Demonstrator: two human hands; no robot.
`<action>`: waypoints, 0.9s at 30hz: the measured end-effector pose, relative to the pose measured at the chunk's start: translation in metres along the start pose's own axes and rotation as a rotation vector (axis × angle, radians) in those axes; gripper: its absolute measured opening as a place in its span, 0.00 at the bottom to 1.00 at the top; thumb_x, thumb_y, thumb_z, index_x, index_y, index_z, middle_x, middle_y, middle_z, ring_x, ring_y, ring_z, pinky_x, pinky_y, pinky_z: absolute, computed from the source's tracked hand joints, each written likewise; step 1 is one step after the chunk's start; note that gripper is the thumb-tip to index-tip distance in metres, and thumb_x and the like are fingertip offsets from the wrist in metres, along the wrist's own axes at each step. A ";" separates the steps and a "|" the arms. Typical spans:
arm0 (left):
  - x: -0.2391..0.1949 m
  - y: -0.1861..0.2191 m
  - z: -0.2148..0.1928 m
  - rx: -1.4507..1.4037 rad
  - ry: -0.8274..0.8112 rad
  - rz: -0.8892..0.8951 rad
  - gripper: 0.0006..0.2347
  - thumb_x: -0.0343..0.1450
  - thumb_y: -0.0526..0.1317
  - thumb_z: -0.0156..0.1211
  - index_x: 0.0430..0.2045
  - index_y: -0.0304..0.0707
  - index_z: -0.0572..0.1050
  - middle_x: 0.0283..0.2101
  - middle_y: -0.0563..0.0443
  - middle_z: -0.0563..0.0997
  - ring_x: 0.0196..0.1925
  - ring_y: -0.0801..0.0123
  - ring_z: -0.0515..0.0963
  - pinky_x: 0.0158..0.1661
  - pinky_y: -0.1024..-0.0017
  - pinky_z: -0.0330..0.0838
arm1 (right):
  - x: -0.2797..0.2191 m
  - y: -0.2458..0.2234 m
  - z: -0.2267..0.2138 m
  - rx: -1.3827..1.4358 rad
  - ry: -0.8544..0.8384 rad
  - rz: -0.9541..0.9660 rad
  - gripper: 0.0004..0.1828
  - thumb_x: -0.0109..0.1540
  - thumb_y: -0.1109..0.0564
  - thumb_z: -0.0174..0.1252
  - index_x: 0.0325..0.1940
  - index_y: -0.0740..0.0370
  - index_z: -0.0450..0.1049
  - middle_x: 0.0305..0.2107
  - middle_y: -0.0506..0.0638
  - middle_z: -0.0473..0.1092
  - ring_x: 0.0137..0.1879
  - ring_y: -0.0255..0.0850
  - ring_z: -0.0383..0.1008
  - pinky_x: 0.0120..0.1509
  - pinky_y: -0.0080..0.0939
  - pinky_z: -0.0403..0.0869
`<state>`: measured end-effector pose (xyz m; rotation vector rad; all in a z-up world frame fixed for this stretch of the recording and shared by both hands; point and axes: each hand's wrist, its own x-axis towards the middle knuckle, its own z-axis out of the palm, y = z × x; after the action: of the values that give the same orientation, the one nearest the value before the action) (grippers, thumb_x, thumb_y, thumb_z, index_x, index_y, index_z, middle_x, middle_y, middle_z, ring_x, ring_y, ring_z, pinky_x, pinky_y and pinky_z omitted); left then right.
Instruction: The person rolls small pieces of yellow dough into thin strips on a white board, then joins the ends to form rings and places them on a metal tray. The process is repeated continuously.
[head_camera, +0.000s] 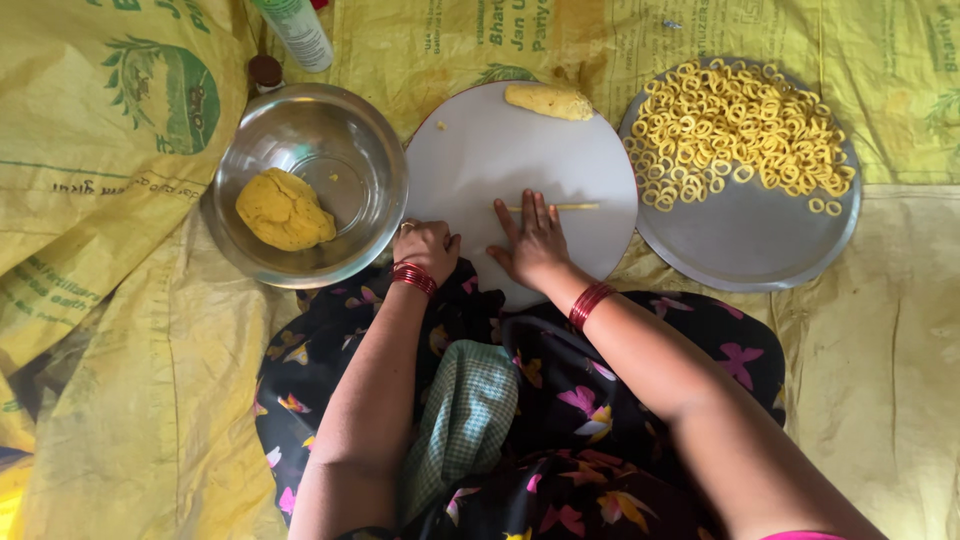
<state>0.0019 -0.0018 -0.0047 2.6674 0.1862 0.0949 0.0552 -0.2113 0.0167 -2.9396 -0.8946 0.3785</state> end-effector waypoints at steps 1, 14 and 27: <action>0.000 0.000 0.000 0.018 0.003 0.010 0.11 0.67 0.48 0.65 0.20 0.41 0.78 0.28 0.50 0.82 0.44 0.50 0.78 0.49 0.55 0.70 | 0.002 0.002 0.001 -0.011 0.011 -0.011 0.48 0.66 0.27 0.45 0.82 0.48 0.38 0.74 0.75 0.37 0.80 0.67 0.32 0.79 0.65 0.42; 0.000 0.004 -0.004 0.029 -0.027 -0.004 0.11 0.68 0.48 0.64 0.22 0.41 0.79 0.30 0.50 0.83 0.46 0.49 0.78 0.51 0.54 0.69 | -0.044 -0.030 -0.003 0.020 -0.282 0.034 0.52 0.64 0.23 0.42 0.82 0.49 0.34 0.74 0.77 0.34 0.80 0.68 0.31 0.79 0.66 0.43; 0.008 0.005 -0.007 0.016 -0.079 0.000 0.10 0.68 0.48 0.63 0.25 0.42 0.80 0.33 0.49 0.84 0.45 0.48 0.79 0.51 0.52 0.70 | 0.015 -0.010 -0.029 -0.007 -0.113 -0.008 0.46 0.68 0.30 0.43 0.82 0.50 0.36 0.75 0.74 0.33 0.81 0.66 0.31 0.81 0.62 0.42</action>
<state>0.0094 -0.0017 0.0044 2.6811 0.1625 -0.0118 0.0691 -0.1936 0.0424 -2.9453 -0.9210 0.5469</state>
